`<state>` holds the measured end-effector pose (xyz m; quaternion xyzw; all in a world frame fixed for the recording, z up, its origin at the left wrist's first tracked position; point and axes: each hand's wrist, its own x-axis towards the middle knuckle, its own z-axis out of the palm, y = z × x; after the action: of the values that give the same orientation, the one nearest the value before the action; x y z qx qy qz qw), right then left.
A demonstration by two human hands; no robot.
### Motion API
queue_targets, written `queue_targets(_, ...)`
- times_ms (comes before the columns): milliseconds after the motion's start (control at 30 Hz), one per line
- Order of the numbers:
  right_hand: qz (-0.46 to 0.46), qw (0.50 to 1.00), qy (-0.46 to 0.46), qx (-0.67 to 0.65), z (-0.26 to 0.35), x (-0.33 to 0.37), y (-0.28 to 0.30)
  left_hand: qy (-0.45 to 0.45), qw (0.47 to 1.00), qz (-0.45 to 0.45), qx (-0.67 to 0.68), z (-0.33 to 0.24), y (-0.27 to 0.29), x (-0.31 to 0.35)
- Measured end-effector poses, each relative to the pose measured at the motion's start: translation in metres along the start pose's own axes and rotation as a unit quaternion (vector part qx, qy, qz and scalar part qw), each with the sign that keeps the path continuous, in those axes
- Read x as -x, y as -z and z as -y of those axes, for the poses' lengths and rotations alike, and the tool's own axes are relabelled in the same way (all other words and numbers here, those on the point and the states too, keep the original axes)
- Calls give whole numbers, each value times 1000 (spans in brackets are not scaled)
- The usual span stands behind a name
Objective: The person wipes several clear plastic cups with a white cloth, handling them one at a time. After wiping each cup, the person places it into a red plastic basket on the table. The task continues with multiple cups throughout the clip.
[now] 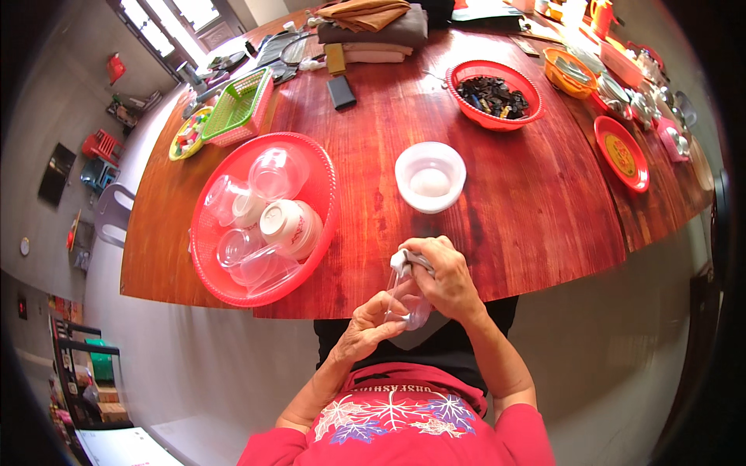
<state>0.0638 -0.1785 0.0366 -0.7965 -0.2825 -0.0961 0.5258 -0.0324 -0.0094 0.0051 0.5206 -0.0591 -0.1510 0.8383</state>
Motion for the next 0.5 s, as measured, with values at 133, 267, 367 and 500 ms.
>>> queue_targets(133, 28, 996, -62, -54, -8, -2, -4, 11, 999, -23, -34, -4, -1, 1)
queue_targets(267, -19, 994, 104, -23, 10, 7, -10, 8, 996, -84, -7, 2, 2, -1)
queue_targets(367, -17, 988, 144, 45, 28, 21, -15, -57, 996, -75, 8, 6, 8, -5)
queue_targets(500, -47, 975, 189, 109, 29, 36, -20, -107, 990, -66, 65, 2, 4, -6)
